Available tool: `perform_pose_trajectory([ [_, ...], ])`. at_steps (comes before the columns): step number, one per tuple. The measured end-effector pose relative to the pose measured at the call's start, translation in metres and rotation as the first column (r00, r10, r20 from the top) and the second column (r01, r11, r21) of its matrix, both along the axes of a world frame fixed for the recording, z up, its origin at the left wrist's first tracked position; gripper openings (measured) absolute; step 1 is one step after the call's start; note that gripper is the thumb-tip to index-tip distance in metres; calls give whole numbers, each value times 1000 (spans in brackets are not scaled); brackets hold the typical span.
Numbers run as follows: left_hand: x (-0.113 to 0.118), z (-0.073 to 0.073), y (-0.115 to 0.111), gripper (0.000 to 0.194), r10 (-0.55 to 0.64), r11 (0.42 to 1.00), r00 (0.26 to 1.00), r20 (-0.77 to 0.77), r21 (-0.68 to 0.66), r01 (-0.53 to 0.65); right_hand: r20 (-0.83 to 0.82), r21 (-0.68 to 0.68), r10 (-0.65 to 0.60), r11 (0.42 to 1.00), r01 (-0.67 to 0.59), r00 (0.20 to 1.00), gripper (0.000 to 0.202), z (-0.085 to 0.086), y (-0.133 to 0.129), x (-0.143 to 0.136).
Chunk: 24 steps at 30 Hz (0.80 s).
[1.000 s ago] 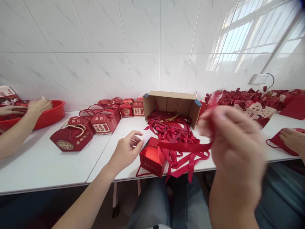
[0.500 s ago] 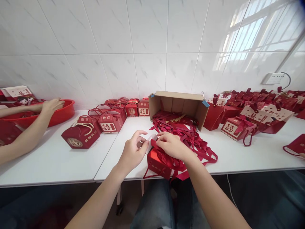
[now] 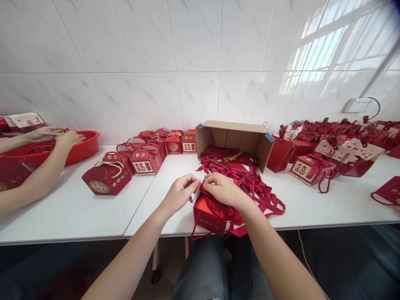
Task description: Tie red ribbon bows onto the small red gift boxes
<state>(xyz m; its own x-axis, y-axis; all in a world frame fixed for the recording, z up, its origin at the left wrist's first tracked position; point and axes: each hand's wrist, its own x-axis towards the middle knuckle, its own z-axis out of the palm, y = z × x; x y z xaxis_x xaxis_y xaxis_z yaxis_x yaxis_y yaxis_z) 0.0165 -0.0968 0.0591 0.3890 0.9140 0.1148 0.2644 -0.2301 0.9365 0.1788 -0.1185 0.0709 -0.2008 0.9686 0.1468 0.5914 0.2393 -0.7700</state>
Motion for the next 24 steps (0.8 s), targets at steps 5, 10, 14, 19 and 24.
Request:
perform_pose_trajectory([
  [5, -9, -7, 16, 31, -17, 1000, 998, -62, -20, 16, -102, 57, -72, 995, 79, 992, 22, -1, -9, 13],
  [10, -51, -32, 40, 24, 313, 934, 736, -600, 335, -124, -304, 181, -242, 935, 305, 921, 24, -20, -44, 46],
  [14, -80, -44, 49, 15, 435, 898, 509, -743, 397, -188, -317, 76, -297, 939, 336, 901, 28, -52, -75, 60],
  [19, -70, -31, 29, 33, 268, 960, 721, -640, 237, -147, -293, -75, -308, 951, 299, 905, 35, -83, -84, 49],
  [24, -42, -23, -1, 54, -285, 928, 894, -344, -333, 168, -300, -71, -240, 971, 229, 923, 28, -88, -77, 40],
])
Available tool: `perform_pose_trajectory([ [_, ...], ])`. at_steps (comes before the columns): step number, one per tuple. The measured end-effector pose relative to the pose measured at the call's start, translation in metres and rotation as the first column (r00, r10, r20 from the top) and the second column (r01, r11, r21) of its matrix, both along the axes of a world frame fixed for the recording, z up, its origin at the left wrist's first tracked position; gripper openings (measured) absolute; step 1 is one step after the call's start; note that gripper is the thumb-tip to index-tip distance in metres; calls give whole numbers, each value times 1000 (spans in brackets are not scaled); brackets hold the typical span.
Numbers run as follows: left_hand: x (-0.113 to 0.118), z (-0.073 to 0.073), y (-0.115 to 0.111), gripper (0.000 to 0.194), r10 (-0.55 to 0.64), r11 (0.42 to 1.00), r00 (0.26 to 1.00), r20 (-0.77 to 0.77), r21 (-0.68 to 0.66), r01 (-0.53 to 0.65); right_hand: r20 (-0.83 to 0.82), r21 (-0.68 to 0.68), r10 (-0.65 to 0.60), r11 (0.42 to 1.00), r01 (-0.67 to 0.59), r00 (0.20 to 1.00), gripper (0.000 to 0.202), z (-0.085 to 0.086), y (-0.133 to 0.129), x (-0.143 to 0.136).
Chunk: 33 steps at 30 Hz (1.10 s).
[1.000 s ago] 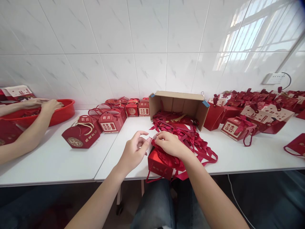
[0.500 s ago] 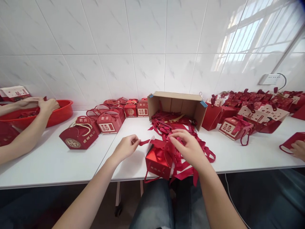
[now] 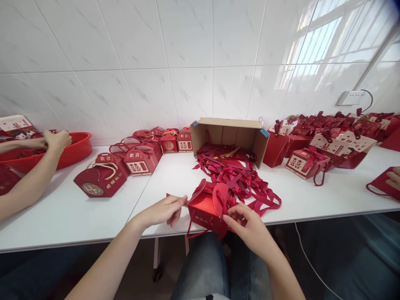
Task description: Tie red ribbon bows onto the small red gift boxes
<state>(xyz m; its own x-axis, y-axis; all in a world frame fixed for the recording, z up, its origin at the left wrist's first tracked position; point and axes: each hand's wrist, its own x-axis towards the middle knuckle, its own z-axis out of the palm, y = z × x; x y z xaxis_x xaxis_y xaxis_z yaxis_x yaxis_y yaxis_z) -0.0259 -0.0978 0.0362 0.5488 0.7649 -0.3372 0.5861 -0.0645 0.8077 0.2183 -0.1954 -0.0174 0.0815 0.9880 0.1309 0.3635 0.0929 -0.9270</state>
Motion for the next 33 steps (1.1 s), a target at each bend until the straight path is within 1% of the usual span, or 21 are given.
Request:
perform_pose_trajectory([
  [2, 7, -5, -4, 51, 19, 997, 1000, 24, -79, -17, -34, 14, 35, 999, -35, 999, 28, 1, 0, 2],
  [3, 9, -9, -4, 49, 61, 994, 997, 48, -90, -57, -71, 16, 54, 998, -53, 996, 29, 2, -1, 4],
  [5, 13, -14, 0, 47, 198, 979, 968, 153, -81, -187, -190, 1, 94, 995, -96, 977, 33, 4, -3, 10],
  [6, 15, -15, 3, 44, 273, 962, 933, 234, -88, -260, -266, -15, 114, 992, -122, 957, 35, 5, -5, 13],
  [7, 16, -15, 7, 40, 345, 939, 879, 329, -122, -322, -343, -33, 131, 988, -152, 930, 36, 6, -7, 16],
  [8, 18, -15, 10, 33, 413, 911, 805, 425, -197, -363, -419, -49, 143, 983, -179, 897, 36, 7, -9, 18],
  [9, 19, -14, 13, 26, 484, 874, 716, 503, -307, -376, -492, -58, 149, 977, -203, 858, 35, 8, -11, 20],
  [10, 20, -12, 16, 21, 556, 828, 622, 552, -430, -360, -561, -55, 150, 975, -217, 814, 32, 9, -12, 21],
  [11, 21, -11, 19, 20, 625, 774, 532, 571, -543, -326, -624, -43, 142, 975, -216, 768, 27, 9, -14, 23],
  [12, 22, -10, 21, 21, 681, 722, 458, 572, -630, -286, -681, -27, 127, 980, -198, 721, 23, 10, -15, 24],
  [13, 23, -10, 22, 22, 720, 681, 402, 565, -687, -253, -732, -12, 108, 985, -172, 673, 22, 10, -15, 25],
  [14, 23, -10, 23, 22, 745, 655, 360, 562, -717, -237, -776, -1, 92, 989, -147, 623, 22, 10, -16, 26],
  [16, 24, -12, 24, 20, 768, 637, 295, 569, -727, -256, -845, 14, 83, 991, -133, 528, 20, 9, -17, 29],
  [18, 24, -14, 24, 18, 782, 623, 250, 571, -717, -311, -891, 26, 91, 988, -151, 444, 16, 7, -17, 33],
  [20, 24, -14, 24, 18, 783, 620, 227, 579, -699, -356, -917, 35, 91, 988, -148, 388, 18, 3, -17, 37],
  [21, 23, -13, 24, 17, 780, 622, 219, 586, -690, -369, -924, 37, 85, 990, -134, 374, 21, 1, -16, 38],
  [24, 19, -10, 25, 14, 757, 644, 228, 613, -640, -419, -926, 53, 78, 996, -77, 369, 28, -5, -11, 39],
  [26, 16, -7, 25, 14, 726, 674, 267, 634, -578, -460, -923, 87, 95, 995, -39, 374, 27, -9, -6, 38],
  [28, 15, -5, 24, 11, 684, 710, 317, 657, -500, -496, -925, 128, 116, 992, 11, 362, 25, -11, 1, 36],
  [30, 15, -5, 23, 8, 640, 743, 359, 679, -427, -516, -933, 169, 132, 982, 84, 334, 22, -12, 7, 36],
  [33, 15, -6, 20, 17, 602, 770, 399, 692, -371, -518, -949, 204, 152, 964, 170, 277, 20, -10, 13, 37],
])
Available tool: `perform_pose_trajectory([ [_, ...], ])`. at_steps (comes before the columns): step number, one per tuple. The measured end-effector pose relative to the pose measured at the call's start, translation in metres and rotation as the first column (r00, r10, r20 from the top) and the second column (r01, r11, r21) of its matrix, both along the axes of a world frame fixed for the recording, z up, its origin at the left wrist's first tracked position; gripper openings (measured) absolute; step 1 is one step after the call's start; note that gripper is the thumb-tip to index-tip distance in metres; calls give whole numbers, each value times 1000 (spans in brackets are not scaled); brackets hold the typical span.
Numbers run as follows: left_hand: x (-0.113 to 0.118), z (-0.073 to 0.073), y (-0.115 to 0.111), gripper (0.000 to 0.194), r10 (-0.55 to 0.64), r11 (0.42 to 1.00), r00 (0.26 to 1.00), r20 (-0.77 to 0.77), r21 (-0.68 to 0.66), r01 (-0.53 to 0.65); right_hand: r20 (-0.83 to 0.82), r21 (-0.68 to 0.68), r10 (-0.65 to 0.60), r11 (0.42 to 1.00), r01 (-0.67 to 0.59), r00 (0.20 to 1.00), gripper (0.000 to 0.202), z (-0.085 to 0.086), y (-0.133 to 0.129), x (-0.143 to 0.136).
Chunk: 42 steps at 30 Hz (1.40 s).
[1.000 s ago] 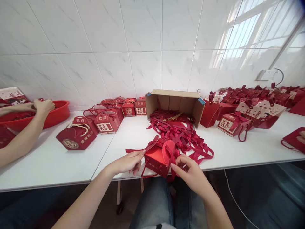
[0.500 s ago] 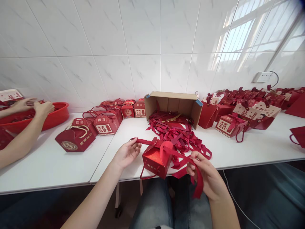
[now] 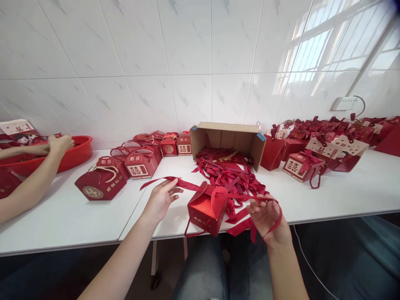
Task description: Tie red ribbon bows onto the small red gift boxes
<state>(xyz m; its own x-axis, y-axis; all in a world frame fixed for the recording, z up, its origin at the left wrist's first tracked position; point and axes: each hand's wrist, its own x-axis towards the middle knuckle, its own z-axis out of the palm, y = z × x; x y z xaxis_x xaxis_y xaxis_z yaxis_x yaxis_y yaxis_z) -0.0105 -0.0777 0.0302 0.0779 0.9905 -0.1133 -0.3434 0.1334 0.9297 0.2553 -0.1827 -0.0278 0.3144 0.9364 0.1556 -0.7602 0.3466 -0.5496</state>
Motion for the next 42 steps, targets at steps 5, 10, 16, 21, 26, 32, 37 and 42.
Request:
perform_pose_trajectory([
  [5, 0, -3, -5, 24, -26, 999, 1000, 8, -32, 26, -104, 13, -4, 1000, 6, 995, 19, 2, -4, 5],
  [10, 3, -1, -8, 25, -36, 999, 999, 28, -39, 37, -102, -6, -48, 999, 47, 994, 19, -4, -8, 10],
  [16, 5, 13, -11, 23, 33, 999, 996, 81, 33, -36, -33, 6, -79, 997, 79, 996, 19, 2, -4, 8],
  [21, 5, 34, -10, 23, 68, 967, 993, 94, 238, -89, 43, -13, -77, 997, 77, 996, 15, 31, 10, 7],
  [26, 13, 61, -12, 20, 92, 928, 996, 12, 361, -90, 156, -36, -83, 995, 90, 984, 20, 73, 28, 4],
  [32, 25, 90, -17, 18, 140, 840, 987, -83, 537, -74, 352, 44, -154, 988, 149, 923, 23, 111, 38, -7],
  [37, 33, 103, -18, 19, 144, 770, 968, -207, 637, 22, 478, 104, -227, 974, 202, 849, 23, 131, 47, -14],
  [42, 39, 113, -16, 20, 152, 718, 961, -232, 693, 54, 527, 177, -286, 958, 225, 800, 25, 146, 58, -15],
])
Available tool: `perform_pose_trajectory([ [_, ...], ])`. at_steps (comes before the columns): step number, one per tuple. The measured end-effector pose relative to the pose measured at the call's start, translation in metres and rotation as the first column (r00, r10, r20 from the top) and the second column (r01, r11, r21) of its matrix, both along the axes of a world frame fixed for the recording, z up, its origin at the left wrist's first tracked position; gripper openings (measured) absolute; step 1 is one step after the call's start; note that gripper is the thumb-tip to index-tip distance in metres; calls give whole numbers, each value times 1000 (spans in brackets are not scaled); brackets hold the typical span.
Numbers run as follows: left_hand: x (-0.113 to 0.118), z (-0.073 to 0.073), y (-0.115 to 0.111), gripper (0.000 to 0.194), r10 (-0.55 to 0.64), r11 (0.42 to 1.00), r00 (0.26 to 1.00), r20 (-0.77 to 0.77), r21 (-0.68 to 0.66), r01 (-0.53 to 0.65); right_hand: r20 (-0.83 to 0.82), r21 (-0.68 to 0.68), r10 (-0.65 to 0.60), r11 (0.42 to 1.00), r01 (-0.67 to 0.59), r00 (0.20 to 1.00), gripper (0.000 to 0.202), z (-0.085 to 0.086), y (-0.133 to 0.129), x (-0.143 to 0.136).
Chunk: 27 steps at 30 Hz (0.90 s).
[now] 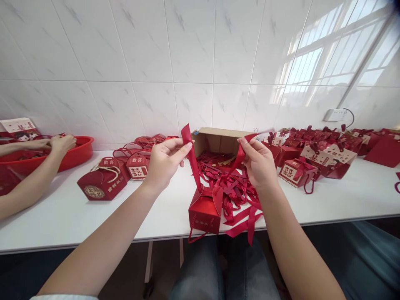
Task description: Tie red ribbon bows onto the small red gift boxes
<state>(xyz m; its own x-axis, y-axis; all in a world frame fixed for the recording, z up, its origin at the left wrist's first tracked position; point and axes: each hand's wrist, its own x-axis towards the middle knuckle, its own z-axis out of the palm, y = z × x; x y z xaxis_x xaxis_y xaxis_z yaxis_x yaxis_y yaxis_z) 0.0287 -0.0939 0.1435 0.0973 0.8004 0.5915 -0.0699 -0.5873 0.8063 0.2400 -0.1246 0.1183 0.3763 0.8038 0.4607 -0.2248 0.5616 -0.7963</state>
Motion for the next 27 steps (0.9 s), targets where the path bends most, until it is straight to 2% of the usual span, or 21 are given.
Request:
perform_pose_trajectory([
  [6, 3, 8, 4, 21, -81, 995, 997, 14, -50, 82, 112, 3, -19, 1000, 19, 994, 27, 12, 5, -1],
  [14, 6, 9, 6, 28, -67, 995, 995, 78, -71, 72, 154, 89, -47, 995, 34, 987, 20, 28, 1, -13],
  [20, 7, 16, 5, 32, -103, 992, 989, 108, -57, 110, 228, 42, -15, 999, 5, 973, 25, 19, 3, -16],
  [23, 9, 22, 5, 30, -108, 994, 982, 157, -20, 112, 222, 13, 11, 1000, -14, 975, 26, 13, 3, -18],
  [27, 12, 27, 5, 27, -137, 991, 981, 138, 16, 137, 199, 26, -5, 1000, 0, 980, 24, 13, 3, -19],
])
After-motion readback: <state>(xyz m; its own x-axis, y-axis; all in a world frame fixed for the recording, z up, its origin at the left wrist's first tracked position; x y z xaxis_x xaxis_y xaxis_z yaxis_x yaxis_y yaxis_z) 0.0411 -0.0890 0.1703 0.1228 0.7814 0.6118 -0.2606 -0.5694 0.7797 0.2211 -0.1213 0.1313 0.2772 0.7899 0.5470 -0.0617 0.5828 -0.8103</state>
